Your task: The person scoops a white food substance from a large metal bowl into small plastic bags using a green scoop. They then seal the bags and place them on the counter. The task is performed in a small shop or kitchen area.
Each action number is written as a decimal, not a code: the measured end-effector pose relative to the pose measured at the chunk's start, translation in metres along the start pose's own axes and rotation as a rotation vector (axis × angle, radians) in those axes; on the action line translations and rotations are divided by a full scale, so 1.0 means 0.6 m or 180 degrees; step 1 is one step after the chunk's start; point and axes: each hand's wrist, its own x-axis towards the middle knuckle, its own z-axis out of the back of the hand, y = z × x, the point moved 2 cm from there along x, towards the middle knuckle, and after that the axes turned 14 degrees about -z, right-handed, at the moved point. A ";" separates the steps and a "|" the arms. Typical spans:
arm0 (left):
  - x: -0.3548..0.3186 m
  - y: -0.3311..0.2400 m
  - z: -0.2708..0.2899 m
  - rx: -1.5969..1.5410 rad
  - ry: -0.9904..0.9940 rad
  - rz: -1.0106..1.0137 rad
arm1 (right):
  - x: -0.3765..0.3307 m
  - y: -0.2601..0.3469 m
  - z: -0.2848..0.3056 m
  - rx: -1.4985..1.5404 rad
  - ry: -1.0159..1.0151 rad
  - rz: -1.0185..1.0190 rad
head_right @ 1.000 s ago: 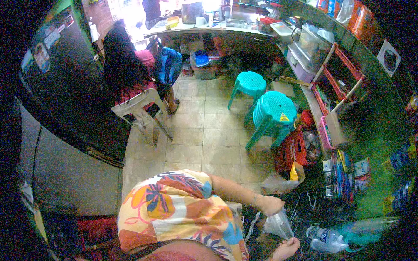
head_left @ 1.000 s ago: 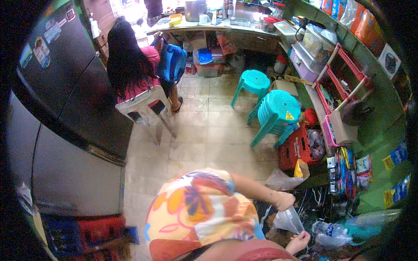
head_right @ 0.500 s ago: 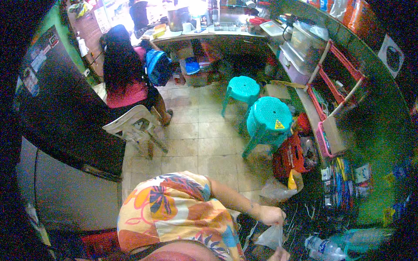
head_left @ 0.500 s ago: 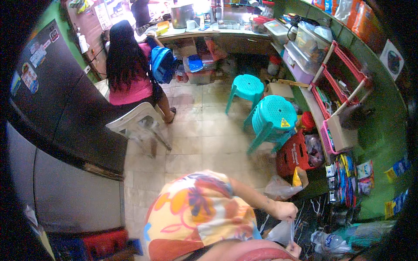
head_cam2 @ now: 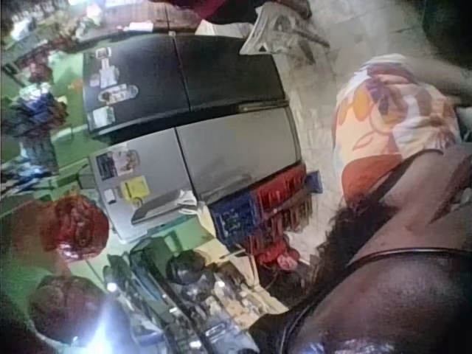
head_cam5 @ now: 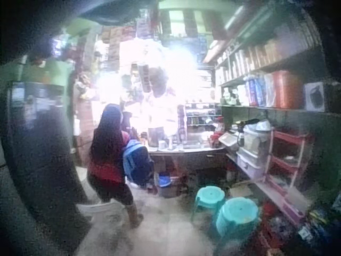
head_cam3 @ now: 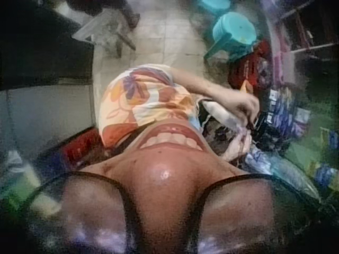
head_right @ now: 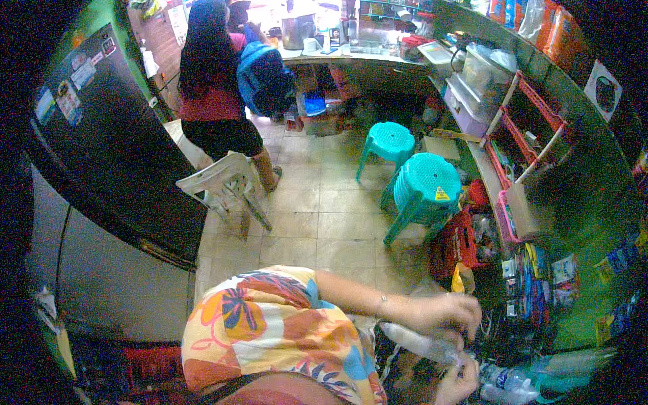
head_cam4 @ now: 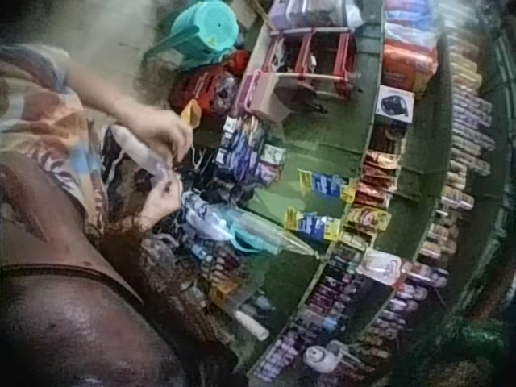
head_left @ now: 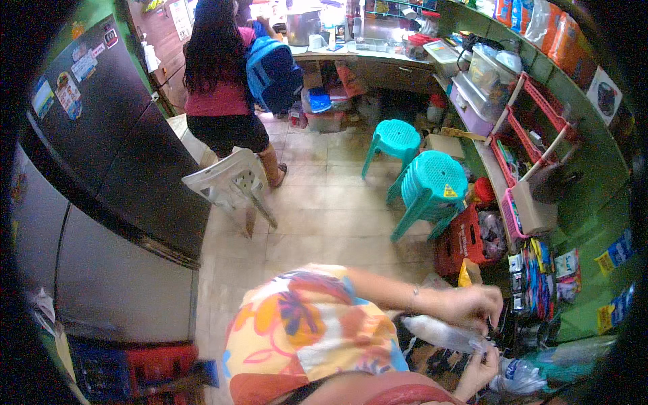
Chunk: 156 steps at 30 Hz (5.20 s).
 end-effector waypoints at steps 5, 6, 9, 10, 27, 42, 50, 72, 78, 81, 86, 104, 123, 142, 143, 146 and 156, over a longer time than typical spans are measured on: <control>-0.047 0.021 0.056 0.0288 0.1051 0.1311 | -0.026 0.041 0.007 0.0006 -0.0902 0.0756; -0.085 0.047 0.048 0.0512 0.1420 0.1365 | -0.023 0.023 -0.018 0.0002 -0.1061 0.0947; -0.154 0.063 -0.009 0.0998 0.2154 0.1114 | -0.036 -0.014 -0.055 -0.0201 0.0301 0.0052; -0.202 0.092 -0.041 0.1118 0.2192 0.1159 | -0.043 -0.002 -0.059 -0.0112 0.0406 0.0089; -0.168 -0.002 -0.103 0.0479 0.2135 0.1315 | -0.089 0.019 -0.012 0.0749 0.0581 0.0388; 0.015 -0.111 -0.069 -0.0822 0.1510 -0.0050 | -0.127 -0.064 -0.103 0.1243 0.1214 -0.0530; -0.117 0.037 0.000 -0.2445 0.1326 0.1838 | -0.069 0.032 -0.113 0.4237 0.1015 -0.1512; -0.238 0.062 -0.031 -0.0134 0.0979 0.1661 | -0.012 -0.006 -0.201 0.1658 0.0167 -0.0707; -0.150 0.011 0.027 -0.0240 -0.0059 0.0369 | 0.004 0.044 -0.150 0.1260 0.1305 0.0022; -0.091 -0.023 0.043 -0.0466 0.0385 0.1145 | -0.019 -0.010 -0.197 -0.0367 0.1059 0.0095; -0.057 -0.041 0.052 -0.0574 0.1604 0.1167 | -0.030 -0.017 -0.291 0.1230 0.0897 -0.0574; -0.162 0.118 0.056 -0.0196 0.0798 0.0679 | 0.057 0.148 -0.218 -0.0262 -0.0313 0.0739; -0.166 0.102 0.064 0.0543 0.1550 0.0852 | 0.011 0.004 -0.122 -0.1308 0.0653 0.0006; -0.263 0.129 -0.135 0.0427 0.1204 0.2096 | -0.171 -0.171 -0.163 -0.0490 -0.0330 -0.1222; -0.269 0.126 -0.144 0.0110 0.1189 0.2118 | -0.173 -0.185 -0.158 -0.0551 -0.0472 -0.1286; -0.254 0.099 -0.182 0.0364 0.1800 0.1386 | -0.170 -0.253 -0.173 -0.0142 -0.0776 -0.1680; -0.358 0.154 -0.216 -0.0070 0.2022 0.1556 | -0.205 -0.318 -0.252 0.3207 -0.0316 -0.3016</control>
